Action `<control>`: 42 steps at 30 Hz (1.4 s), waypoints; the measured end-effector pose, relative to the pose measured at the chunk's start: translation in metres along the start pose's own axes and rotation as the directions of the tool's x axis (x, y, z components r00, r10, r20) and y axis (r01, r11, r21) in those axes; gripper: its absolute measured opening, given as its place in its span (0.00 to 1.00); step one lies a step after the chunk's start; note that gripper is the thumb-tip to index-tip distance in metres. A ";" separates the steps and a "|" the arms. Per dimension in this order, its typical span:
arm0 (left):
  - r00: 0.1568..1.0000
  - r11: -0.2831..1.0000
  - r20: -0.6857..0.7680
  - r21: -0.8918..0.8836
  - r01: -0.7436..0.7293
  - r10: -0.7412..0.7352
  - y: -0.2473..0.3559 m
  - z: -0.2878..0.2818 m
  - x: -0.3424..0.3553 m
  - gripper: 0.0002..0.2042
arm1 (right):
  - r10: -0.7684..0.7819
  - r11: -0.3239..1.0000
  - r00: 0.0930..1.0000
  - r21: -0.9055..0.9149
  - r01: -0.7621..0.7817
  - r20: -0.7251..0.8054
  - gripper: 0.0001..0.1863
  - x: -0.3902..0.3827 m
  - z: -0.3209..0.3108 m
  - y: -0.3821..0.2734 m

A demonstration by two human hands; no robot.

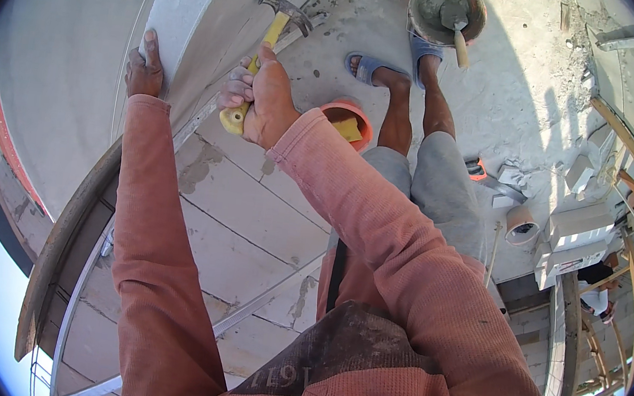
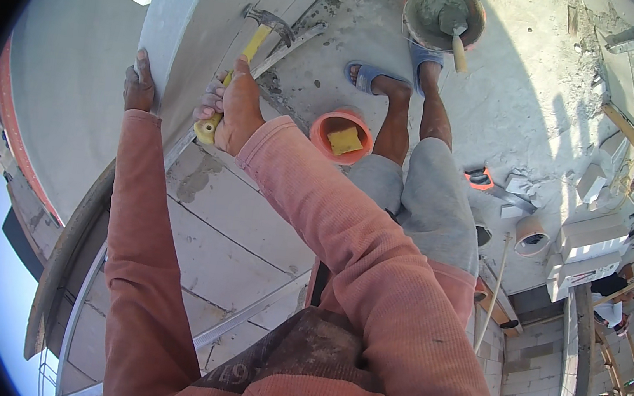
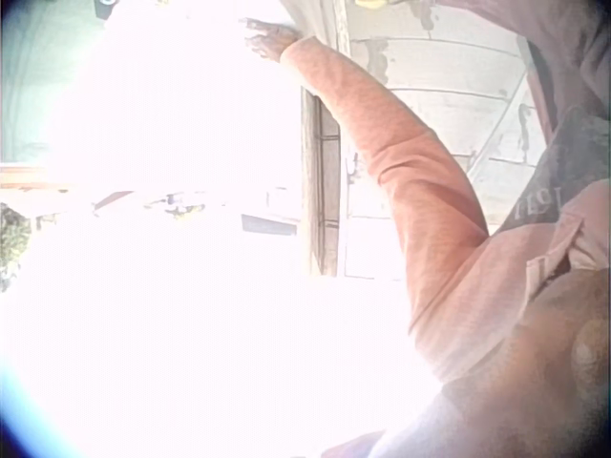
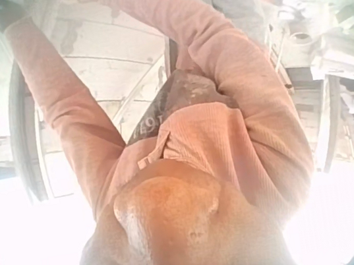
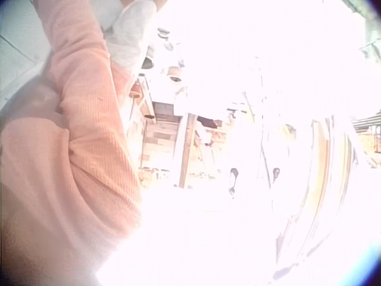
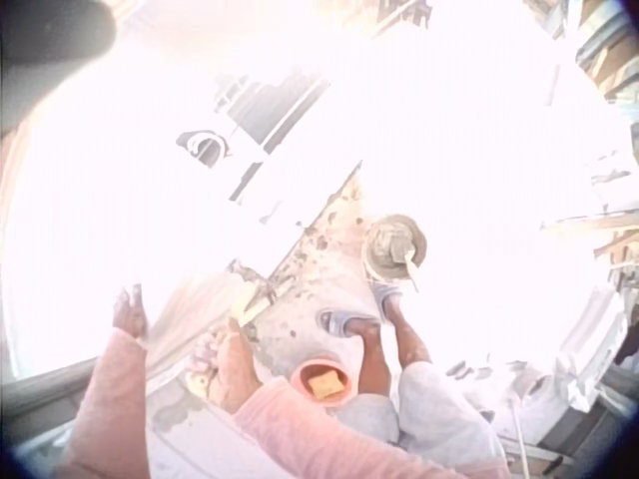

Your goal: The person applies mortar to the edges of a concrete block using a trowel, then lifts the block and positions it onto an existing wall structure. The person then uses a hammer and a measuring tape to align and secure the block.

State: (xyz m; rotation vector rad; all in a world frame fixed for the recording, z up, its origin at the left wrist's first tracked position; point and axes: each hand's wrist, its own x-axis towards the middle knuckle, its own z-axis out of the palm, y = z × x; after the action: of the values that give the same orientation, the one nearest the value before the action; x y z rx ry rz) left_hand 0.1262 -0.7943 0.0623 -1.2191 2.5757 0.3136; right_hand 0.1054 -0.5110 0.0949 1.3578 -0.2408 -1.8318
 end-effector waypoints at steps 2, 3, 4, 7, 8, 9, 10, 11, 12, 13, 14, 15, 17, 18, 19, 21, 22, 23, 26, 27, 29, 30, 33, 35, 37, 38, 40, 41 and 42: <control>0.998 1.000 -0.052 0.010 -0.026 0.026 -0.004 -0.001 0.001 0.53 | -0.004 0.999 1.000 -0.035 0.003 -0.015 0.22 -0.002 -0.002 -0.004; 0.994 0.998 -0.097 0.022 -0.052 0.053 -0.006 0.000 0.002 0.52 | -0.006 0.999 1.000 -0.041 0.005 -0.010 0.22 -0.005 -0.004 -0.007; 0.994 0.998 -0.098 0.017 -0.055 0.057 -0.003 0.002 0.003 0.52 | 0.009 0.992 1.000 -0.126 -0.009 -0.006 0.24 -0.007 -0.009 -0.011; 0.992 0.999 -0.119 0.033 -0.038 0.042 -0.004 0.002 0.001 0.52 | 0.032 0.914 0.999 -0.404 -0.039 -0.023 0.26 -0.030 -0.029 -0.020; 0.994 0.998 -0.100 0.053 -0.028 0.033 -0.003 0.001 0.000 0.53 | 0.031 0.816 0.999 -0.576 -0.051 -0.044 0.26 -0.044 -0.038 -0.022; 0.996 0.997 -0.085 0.075 -0.017 0.024 -0.004 -0.001 0.000 0.53 | -0.001 0.718 0.998 -0.695 -0.045 -0.066 0.27 -0.060 -0.046 -0.023; 0.995 0.997 -0.094 0.070 -0.014 0.021 -0.004 -0.003 0.000 0.53 | -0.035 0.600 0.996 -0.799 -0.042 -0.078 0.27 -0.074 -0.055 -0.025; 0.998 0.996 -0.057 0.080 0.025 -0.020 -0.004 -0.004 -0.001 0.53 | -0.034 0.593 0.997 -0.804 -0.040 -0.075 0.27 -0.083 -0.072 -0.024; 0.998 0.994 -0.020 0.091 0.060 -0.058 -0.001 -0.004 -0.001 0.53 | -0.163 0.359 0.986 -0.930 0.076 0.018 0.27 -0.088 -0.094 -0.023; 0.998 0.995 -0.021 0.084 0.062 -0.060 0.000 -0.003 -0.003 0.53 | -0.263 0.089 0.955 -0.982 0.164 0.136 0.27 -0.096 -0.096 -0.022; 0.998 0.994 -0.023 0.096 0.060 -0.058 0.000 -0.003 -0.005 0.52 | -0.262 0.083 0.955 -0.983 0.164 0.137 0.27 -0.103 -0.098 -0.021; 0.998 0.992 -0.026 0.109 0.060 -0.058 -0.001 -0.004 -0.007 0.52 | -0.227 0.176 0.969 -0.974 0.140 0.098 0.27 -0.108 -0.099 -0.021; 0.997 0.991 -0.017 0.110 0.074 -0.073 -0.006 -0.005 -0.003 0.51 | -0.181 0.268 0.981 -0.956 0.116 0.068 0.27 -0.112 -0.084 -0.012; 0.996 0.990 -0.002 0.113 0.088 -0.088 -0.010 -0.008 -0.002 0.51 | -0.175 0.502 0.984 -0.862 0.064 -0.029 0.27 -0.107 -0.076 -0.004; 0.996 0.991 0.000 0.106 0.084 -0.084 -0.008 -0.005 0.000 0.51 | -0.159 0.702 0.979 -0.712 0.023 -0.125 0.26 -0.099 -0.071 -0.001; 0.997 0.989 0.017 0.127 0.075 -0.078 -0.001 -0.002 0.002 0.51 | -0.201 0.844 0.968 -0.528 0.092 -0.153 0.27 -0.063 -0.053 0.003; 0.997 0.990 0.021 0.122 0.066 -0.069 0.003 0.000 0.003 0.51 | -0.229 0.936 0.955 -0.313 0.162 -0.190 0.27 -0.045 -0.044 0.002; 0.998 0.992 0.021 0.114 0.062 -0.065 0.005 0.000 0.004 0.51 | -0.233 0.936 0.954 -0.311 0.168 -0.187 0.27 -0.030 -0.035 0.001; 0.998 0.991 0.015 0.118 0.059 -0.062 -0.003 -0.002 0.009 0.52 | -0.072 0.936 0.995 -0.349 0.042 -0.073 0.27 -0.009 -0.024 0.002; 0.998 0.991 0.009 0.124 0.057 -0.059 -0.004 -0.002 0.011 0.52 | -0.063 0.926 0.995 -0.376 0.030 -0.076 0.26 -0.011 -0.025 -0.002; 0.997 0.990 0.020 0.117 0.077 -0.080 -0.005 -0.001 0.006 0.52 | -0.055 0.915 0.995 -0.403 0.016 -0.085 0.26 -0.017 -0.033 -0.008; 0.995 0.990 0.025 0.107 0.096 -0.099 -0.002 0.000 0.004 0.52 | -0.051 0.873 0.995 -0.488 0.004 -0.083 0.25 -0.025 -0.039 -0.011; 0.996 0.989 0.036 0.129 0.075 -0.080 0.000 -0.003 0.000 0.52 | -0.116 0.688 0.990 -0.725 0.023 -0.079 0.24 -0.062 -0.064 -0.008; 0.997 0.988 0.016 0.142 0.068 -0.071 -0.004 -0.003 0.002 0.53 | -0.189 0.523 0.980 -0.851 0.052 -0.056 0.24 -0.083 -0.084 -0.001; 0.998 0.987 0.003 0.153 0.058 -0.059 -0.004 -0.001 0.003 0.53 | -0.387 -0.227 0.812 -0.899 0.375 0.437 0.23 -0.097 -0.093 0.005; 0.998 0.987 -0.001 0.148 0.064 -0.065 -0.003 -0.001 0.002 0.53 | -0.390 -0.229 0.810 -0.898 0.375 0.438 0.23 -0.100 -0.090 0.006; 0.998 0.987 -0.003 0.145 0.066 -0.067 -0.002 -0.004 -0.002 0.53 | -0.178 -0.494 0.742 -0.711 0.501 0.647 0.22 -0.107 -0.073 0.013; 0.997 0.989 0.035 0.134 0.070 -0.075 0.004 -0.004 -0.003 0.52 | -0.189 -0.498 0.738 -0.711 0.496 0.648 0.22 -0.107 -0.057 0.016; 0.994 0.989 0.068 0.127 0.076 -0.085 0.009 -0.004 -0.004 0.52 | -0.124 -0.607 0.660 -0.583 0.540 0.741 0.21 -0.101 -0.038 0.019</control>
State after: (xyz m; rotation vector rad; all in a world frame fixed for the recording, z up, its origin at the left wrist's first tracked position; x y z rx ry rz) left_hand 0.1211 -0.7871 0.0679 -1.2396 2.4368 0.1743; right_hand 0.1556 -0.4406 0.1627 -0.4211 1.8594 -1.6264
